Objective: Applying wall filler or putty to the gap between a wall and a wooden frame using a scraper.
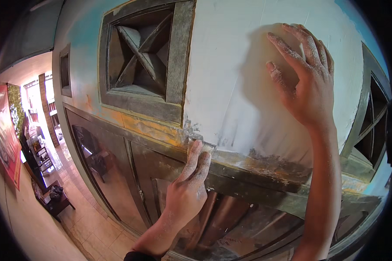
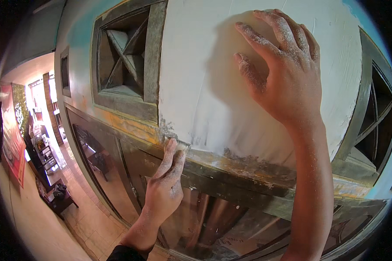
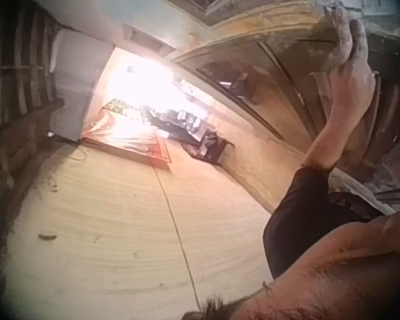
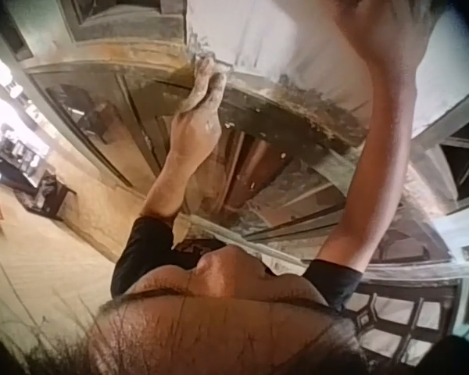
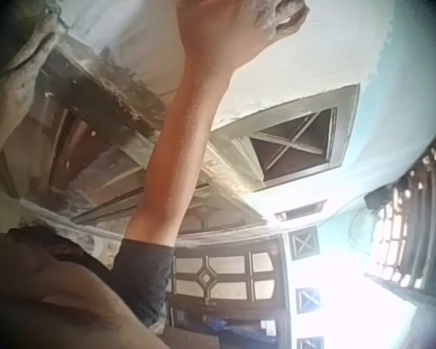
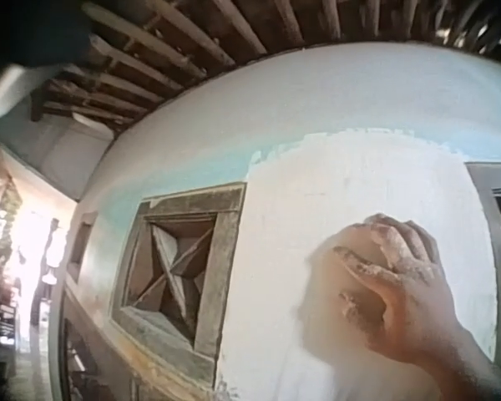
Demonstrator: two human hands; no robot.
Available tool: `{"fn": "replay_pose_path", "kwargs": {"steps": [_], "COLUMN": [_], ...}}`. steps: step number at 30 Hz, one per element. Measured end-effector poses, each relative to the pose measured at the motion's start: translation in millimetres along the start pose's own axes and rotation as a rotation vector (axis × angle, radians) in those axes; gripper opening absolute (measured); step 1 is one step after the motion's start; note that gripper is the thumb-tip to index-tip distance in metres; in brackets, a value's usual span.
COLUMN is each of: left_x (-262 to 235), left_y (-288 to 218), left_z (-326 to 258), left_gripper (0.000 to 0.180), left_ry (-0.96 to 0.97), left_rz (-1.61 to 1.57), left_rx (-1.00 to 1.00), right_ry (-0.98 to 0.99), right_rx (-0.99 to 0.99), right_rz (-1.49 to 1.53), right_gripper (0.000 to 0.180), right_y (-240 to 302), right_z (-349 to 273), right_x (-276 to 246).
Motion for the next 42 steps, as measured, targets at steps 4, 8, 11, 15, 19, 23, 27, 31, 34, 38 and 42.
{"fn": "replay_pose_path", "kwargs": {"steps": [4, 8, 11, 15, 19, 23, 27, 31, 34, 38, 42], "left_x": [-2, -2, -3, -5, -5, -4, 1, 1, 4, 2, 4], "left_y": [1, -1, -1, -2, 2, 2, 3, 5, -5, -9, -5], "left_z": [0, -1, -3, 3, -4, 1, -6, -12, -7, -8, -12], "left_gripper": [0.059, 0.059, 0.059, 0.059, 0.059, 0.058, 0.059, 0.063, 0.065, 0.065, 0.065], "left_ry": [-0.008, 0.007, 0.026, 0.012, 0.022, 0.022, 0.034, 0.011, 0.028, 0.073, 0.057], "left_rz": [-0.012, -0.039, -0.044, -0.032, -0.026, -0.027, -0.033, 0.023, -0.001, 0.008, 0.006], "left_rx": [0.003, 0.014, -0.008, -0.007, 0.020, 0.018, 0.012, 0.044, 0.018, -0.035, -0.051], "right_ry": [0.000, -0.005, -0.006, -0.029, 0.008, 0.045, 0.060, 0.034, 0.047, 0.059, 0.051], "right_rx": [0.008, 0.005, 0.002, 0.008, -0.001, -0.014, -0.021, -0.026, -0.025, -0.024, -0.018], "right_rz": [0.008, -0.004, 0.008, 0.009, 0.004, -0.021, -0.042, 0.000, -0.012, -0.035, -0.014], "right_gripper": [0.042, 0.042, 0.041, 0.040, 0.042, 0.043, 0.043, 0.043, 0.043, 0.042, 0.041], "right_y": [4, -2, 1, 0, -4, -6, -7, -3, -6, -8, -7], "right_z": [0, -1, 0, -1, -3, -1, -4, 1, 0, 0, 1], "right_x": [1, -1, -2, 1, 0, 0, 2, 1, 0, 1, 2]}}
Point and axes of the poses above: each hand's wrist, its own z-axis towards the middle knuckle, its own x-axis out of the palm, y = z × x, the point moved 6 cm from there along z, towards the middle knuckle, and after that the axes turned 10 degrees about -z, right-handed, at the moved point
